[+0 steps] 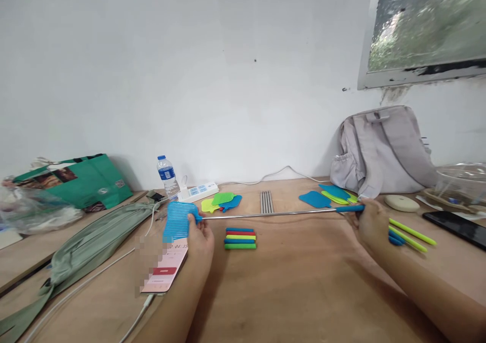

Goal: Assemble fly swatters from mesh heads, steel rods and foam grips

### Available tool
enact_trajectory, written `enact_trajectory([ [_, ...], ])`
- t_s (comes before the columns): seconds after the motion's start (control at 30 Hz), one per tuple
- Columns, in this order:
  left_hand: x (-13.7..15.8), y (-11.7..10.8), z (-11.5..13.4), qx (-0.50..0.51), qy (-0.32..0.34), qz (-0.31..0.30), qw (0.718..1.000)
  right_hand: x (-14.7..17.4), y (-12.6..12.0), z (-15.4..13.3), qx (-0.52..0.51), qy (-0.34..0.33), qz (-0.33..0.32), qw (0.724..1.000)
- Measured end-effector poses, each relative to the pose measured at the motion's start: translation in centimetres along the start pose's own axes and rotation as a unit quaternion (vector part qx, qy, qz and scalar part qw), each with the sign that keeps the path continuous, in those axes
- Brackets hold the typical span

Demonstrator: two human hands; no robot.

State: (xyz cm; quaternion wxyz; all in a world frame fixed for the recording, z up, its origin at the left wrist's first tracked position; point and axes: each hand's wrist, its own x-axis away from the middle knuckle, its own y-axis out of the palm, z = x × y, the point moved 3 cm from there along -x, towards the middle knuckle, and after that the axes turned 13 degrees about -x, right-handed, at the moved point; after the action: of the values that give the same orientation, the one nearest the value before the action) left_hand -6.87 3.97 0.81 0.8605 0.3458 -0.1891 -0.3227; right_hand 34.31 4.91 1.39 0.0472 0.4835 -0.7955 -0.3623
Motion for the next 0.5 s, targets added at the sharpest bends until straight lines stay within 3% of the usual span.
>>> enact_trajectory([
  [0.13, 1.2, 0.5, -0.9, -0.006, -0.023, -0.012, 1.0, 1.7, 1.2, 1.4, -0.004, 0.015, -0.015, 1.0],
  [0.3, 1.8, 0.6, -0.4, 0.001, -0.032, 0.003, 0.999, 3.0, 1.4, 1.8, 0.07, 0.024, -0.005, 0.997],
  [0.43, 3.5, 1.7, -1.5, -0.005, -0.049, -0.029, 0.998, 6.1, 3.4, 2.0, 0.146, 0.053, -0.06, 0.986],
  [0.5, 4.3, 2.2, -2.1, -0.007, -0.053, -0.048, 0.997, 7.6, 4.5, 2.2, 0.11, 0.07, -0.077, 0.989],
])
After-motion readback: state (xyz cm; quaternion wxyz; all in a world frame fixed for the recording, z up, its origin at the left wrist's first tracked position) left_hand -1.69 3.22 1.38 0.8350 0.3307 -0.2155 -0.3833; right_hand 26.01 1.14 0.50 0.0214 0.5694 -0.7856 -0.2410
